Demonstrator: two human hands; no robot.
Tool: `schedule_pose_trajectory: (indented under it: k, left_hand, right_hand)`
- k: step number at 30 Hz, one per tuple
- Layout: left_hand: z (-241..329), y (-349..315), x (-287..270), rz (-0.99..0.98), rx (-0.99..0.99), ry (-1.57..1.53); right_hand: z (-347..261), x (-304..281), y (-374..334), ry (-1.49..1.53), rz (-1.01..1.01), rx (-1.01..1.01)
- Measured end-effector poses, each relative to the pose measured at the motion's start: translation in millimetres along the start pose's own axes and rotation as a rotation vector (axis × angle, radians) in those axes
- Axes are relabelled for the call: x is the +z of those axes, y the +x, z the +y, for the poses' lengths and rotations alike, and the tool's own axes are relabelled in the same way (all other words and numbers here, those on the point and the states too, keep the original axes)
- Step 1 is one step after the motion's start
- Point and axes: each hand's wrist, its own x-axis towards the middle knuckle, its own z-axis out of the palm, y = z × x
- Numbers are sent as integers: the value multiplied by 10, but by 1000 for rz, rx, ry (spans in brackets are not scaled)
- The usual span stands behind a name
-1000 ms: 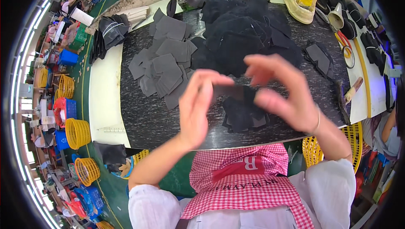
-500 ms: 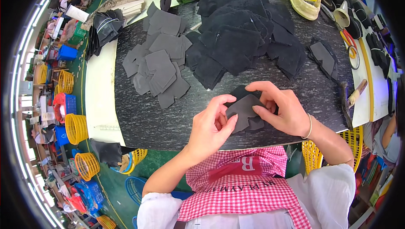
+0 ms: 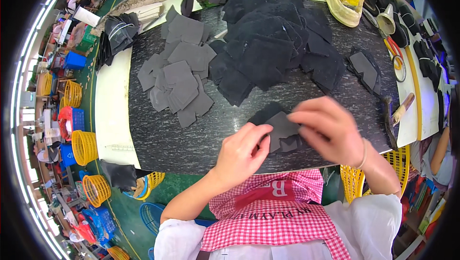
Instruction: The person picks up and aligns two matching black fabric shoe components by hand, checking their shape and symmetry before placing them together.
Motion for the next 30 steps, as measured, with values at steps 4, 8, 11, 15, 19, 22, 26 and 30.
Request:
schedule_pose_trajectory:
  k: [4,8,11,15,19,22,26,30]
  left_hand:
    - [-64,-112,-87,-42,784,423]
    - [80,-576,-251,-146,965,22]
    - [-180,-959,-180,-442,599,149]
    - [-245,-945,-313,-491,627,220]
    - [-354,-235,-1021,-368,365,561]
    - [-804,284,-1286,230,82,269]
    - [-1076,426,-1358,18,30,216]
    - [-1078,397,-1485,26,5,227]
  right_hand:
    - [91,104,301,-11,-404,-45]
    - [111,-43,346,25,-530,-74]
    - [74,-120,550,136,-504,-68]
    - [38,613,1114,-49,-212,-191]
    - [232,1346,1857,-504,101,-332]
    - [325,1310,1921,-451,-54,-231]
    - [271,1447,1878,-508,41,-264]
    - [280,1767,2094,-373,271,-77]
